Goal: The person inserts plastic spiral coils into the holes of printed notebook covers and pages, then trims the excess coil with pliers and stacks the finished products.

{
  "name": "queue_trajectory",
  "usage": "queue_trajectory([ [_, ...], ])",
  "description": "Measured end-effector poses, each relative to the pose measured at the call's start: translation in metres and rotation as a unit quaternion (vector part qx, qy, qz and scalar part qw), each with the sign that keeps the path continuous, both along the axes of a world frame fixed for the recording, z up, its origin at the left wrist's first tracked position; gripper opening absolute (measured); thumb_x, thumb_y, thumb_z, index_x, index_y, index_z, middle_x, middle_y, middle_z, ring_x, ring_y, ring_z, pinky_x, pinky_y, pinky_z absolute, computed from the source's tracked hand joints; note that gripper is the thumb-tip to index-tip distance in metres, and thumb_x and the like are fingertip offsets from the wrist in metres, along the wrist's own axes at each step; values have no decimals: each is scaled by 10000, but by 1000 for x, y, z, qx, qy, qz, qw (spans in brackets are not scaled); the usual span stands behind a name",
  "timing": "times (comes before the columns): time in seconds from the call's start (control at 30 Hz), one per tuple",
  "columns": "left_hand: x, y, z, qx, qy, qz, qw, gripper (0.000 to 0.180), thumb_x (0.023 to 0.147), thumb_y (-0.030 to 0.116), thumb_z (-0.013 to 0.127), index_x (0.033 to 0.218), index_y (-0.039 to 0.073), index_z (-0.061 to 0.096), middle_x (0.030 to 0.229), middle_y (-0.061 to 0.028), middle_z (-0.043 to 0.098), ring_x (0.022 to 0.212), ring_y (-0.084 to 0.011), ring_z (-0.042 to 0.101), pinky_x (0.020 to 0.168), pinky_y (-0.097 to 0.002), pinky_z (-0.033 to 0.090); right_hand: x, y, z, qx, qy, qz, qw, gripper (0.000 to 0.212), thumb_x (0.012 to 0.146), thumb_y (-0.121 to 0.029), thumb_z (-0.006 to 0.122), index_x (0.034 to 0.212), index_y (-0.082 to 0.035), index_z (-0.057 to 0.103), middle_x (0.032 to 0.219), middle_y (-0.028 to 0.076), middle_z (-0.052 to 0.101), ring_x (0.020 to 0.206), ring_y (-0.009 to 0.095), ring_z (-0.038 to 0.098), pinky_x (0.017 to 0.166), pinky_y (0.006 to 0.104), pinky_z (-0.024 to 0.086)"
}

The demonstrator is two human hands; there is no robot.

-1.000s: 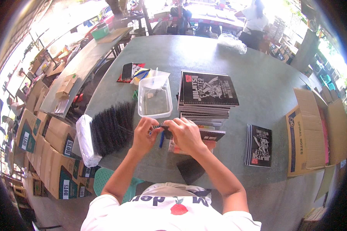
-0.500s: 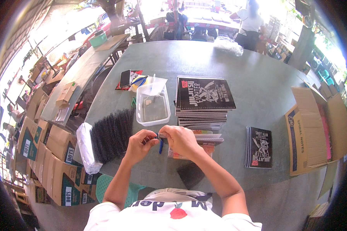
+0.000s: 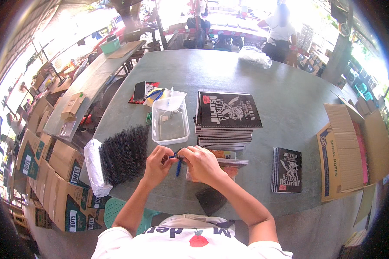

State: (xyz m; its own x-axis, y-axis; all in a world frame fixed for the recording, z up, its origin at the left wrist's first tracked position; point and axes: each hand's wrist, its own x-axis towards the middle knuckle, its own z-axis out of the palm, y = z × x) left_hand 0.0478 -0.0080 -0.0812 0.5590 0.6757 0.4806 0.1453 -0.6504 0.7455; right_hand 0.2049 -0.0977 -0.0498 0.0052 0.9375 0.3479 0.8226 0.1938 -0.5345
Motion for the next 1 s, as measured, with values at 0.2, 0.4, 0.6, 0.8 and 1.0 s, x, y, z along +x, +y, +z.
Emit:
queue_trajectory([
  [0.2,-7,4,3,-115,28,-52,992,160,779,57,692,900,-1,606,736,-53,629,651,-71,563,589,-231,472,-2,0,-12,13,24,-4,1000,192,792,-78,575,979,-66,618,918,105,645,869,284,601,746,391,480],
  [0.4,-8,8,4,-237,134,-55,961,133,806,64,661,910,-2,610,726,-68,624,628,-93,561,590,-235,471,-2,-1,-1,-21,30,3,999,173,817,-101,555,977,-65,609,916,115,638,911,285,602,743,390,479],
  [0.6,-1,1,-4,35,14,-13,999,174,855,169,615,949,23,610,725,-134,606,626,-202,602,600,-315,480,0,-1,-11,6,-24,-17,1000,185,804,-121,573,988,-95,574,882,103,641,878,263,625,711,389,483],
  [0.8,-20,16,9,-30,114,-74,990,280,875,273,587,990,19,618,730,-153,617,665,-199,617,628,-302,482,-8,4,-17,35,-122,-60,990,219,818,-326,617,751,-119,642,754,41,646,751,210,628,658,338,473],
  [1.0,-28,21,12,-103,183,-64,976,299,853,291,613,994,27,628,753,-112,639,682,-171,615,634,-280,484,-6,7,-17,88,-55,-68,992,223,843,-323,582,880,-110,635,795,48,665,759,213,640,657,339,472],
])
